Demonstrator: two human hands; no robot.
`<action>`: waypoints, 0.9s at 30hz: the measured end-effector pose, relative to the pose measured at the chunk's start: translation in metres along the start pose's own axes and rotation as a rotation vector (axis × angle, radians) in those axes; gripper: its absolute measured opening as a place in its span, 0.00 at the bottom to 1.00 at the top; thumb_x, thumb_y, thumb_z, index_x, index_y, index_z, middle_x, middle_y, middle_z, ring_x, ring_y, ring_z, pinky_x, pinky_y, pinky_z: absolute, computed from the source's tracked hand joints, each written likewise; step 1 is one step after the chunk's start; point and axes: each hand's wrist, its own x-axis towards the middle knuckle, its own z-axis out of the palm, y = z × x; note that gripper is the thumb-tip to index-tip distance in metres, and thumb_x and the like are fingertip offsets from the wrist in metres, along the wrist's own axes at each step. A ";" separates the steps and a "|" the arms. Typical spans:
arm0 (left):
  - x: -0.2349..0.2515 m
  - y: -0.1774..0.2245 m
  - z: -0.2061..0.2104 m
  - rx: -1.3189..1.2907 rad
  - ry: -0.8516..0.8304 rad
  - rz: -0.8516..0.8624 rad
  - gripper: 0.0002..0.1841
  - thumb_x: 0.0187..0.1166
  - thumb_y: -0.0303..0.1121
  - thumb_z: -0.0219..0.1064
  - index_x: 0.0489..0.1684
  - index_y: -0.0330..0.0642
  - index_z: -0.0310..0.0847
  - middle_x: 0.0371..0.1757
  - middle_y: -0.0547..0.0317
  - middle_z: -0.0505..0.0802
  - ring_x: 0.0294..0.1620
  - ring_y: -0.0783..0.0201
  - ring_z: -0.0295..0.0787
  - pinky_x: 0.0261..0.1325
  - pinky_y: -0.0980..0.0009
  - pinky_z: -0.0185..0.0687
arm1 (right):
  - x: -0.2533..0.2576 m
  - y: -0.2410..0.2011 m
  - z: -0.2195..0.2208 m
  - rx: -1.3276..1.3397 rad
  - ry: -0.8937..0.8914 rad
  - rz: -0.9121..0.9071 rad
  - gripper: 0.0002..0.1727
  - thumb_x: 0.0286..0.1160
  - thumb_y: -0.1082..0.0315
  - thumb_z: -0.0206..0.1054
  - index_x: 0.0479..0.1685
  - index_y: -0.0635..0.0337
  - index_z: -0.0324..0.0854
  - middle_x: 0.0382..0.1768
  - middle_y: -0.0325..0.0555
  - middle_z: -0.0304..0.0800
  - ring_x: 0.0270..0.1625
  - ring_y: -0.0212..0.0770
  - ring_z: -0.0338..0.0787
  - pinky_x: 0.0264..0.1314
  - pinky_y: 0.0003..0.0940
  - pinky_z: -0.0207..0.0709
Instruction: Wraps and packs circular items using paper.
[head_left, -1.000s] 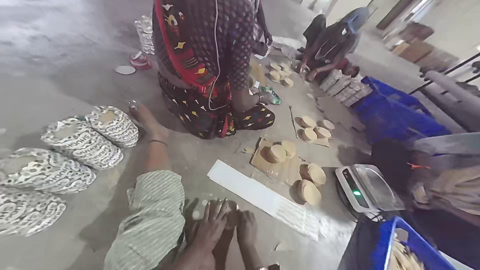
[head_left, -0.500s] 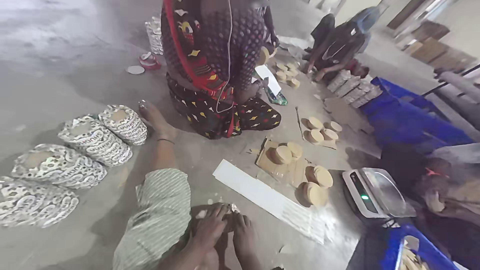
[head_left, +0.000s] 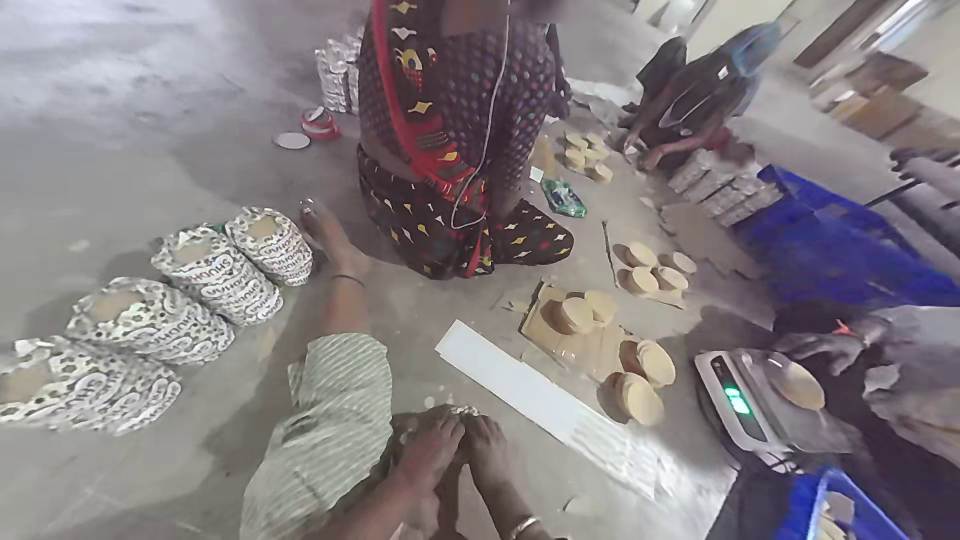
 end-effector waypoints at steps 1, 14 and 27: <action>0.000 0.001 -0.002 -0.002 0.007 -0.005 0.29 0.85 0.19 0.55 0.88 0.36 0.61 0.89 0.40 0.69 0.89 0.40 0.64 0.85 0.46 0.64 | -0.003 -0.001 0.004 -0.039 0.042 -0.025 0.14 0.65 0.81 0.70 0.49 0.65 0.94 0.56 0.53 0.96 0.61 0.58 0.93 0.65 0.53 0.85; 0.017 0.008 0.006 -0.069 0.085 -0.088 0.50 0.62 0.48 0.83 0.92 0.59 0.60 0.92 0.36 0.61 0.89 0.31 0.56 0.82 0.32 0.61 | -0.054 0.019 -0.011 0.552 0.371 0.614 0.19 0.78 0.79 0.60 0.66 0.75 0.82 0.54 0.65 0.93 0.55 0.57 0.93 0.65 0.53 0.81; -0.131 -0.067 -0.159 -0.847 0.707 -0.589 0.31 0.87 0.39 0.64 0.81 0.24 0.66 0.79 0.29 0.77 0.79 0.45 0.75 0.83 0.53 0.66 | 0.001 0.109 -0.076 0.522 0.557 0.905 0.21 0.92 0.67 0.55 0.72 0.74 0.79 0.65 0.69 0.87 0.70 0.66 0.86 0.77 0.63 0.70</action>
